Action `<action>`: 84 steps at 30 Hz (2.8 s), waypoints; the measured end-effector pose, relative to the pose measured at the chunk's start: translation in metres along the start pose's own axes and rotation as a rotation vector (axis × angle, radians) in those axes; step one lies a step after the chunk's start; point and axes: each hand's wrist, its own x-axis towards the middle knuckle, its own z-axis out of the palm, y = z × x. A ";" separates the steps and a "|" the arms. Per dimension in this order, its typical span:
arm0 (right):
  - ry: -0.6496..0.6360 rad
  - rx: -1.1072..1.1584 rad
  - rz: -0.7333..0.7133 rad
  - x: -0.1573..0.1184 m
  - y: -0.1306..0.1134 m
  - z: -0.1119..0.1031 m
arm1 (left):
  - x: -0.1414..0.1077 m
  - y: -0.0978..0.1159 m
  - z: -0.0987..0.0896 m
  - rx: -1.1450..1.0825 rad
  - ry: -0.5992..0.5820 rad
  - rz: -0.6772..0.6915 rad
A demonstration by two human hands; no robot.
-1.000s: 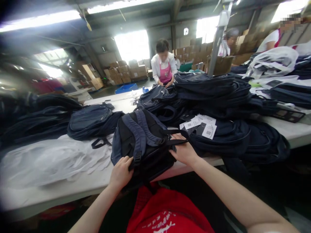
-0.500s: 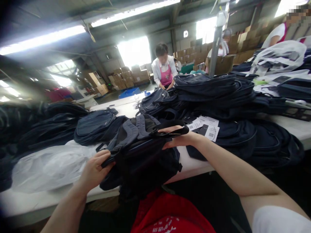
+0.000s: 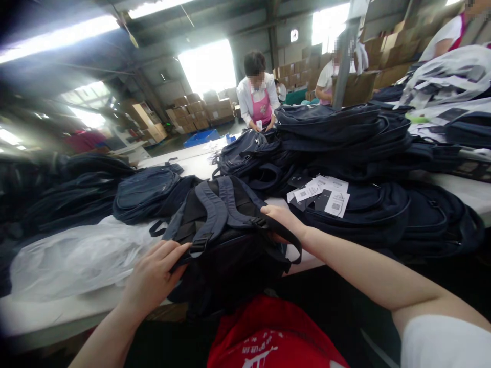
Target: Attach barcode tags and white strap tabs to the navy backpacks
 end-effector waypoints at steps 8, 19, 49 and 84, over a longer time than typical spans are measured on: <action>0.140 -0.099 -0.137 -0.054 -0.043 -0.052 | -0.045 0.018 -0.028 0.114 0.396 -0.005; -0.193 -0.033 -0.039 -0.061 -0.038 0.016 | -0.052 0.043 0.038 -0.148 -0.357 -0.222; -0.029 -0.445 -0.277 -0.064 -0.022 0.077 | -0.062 0.057 0.094 -0.061 -0.310 -0.138; -0.533 -0.474 0.208 0.031 -0.051 0.077 | -0.016 0.057 0.101 -0.250 -0.199 -0.335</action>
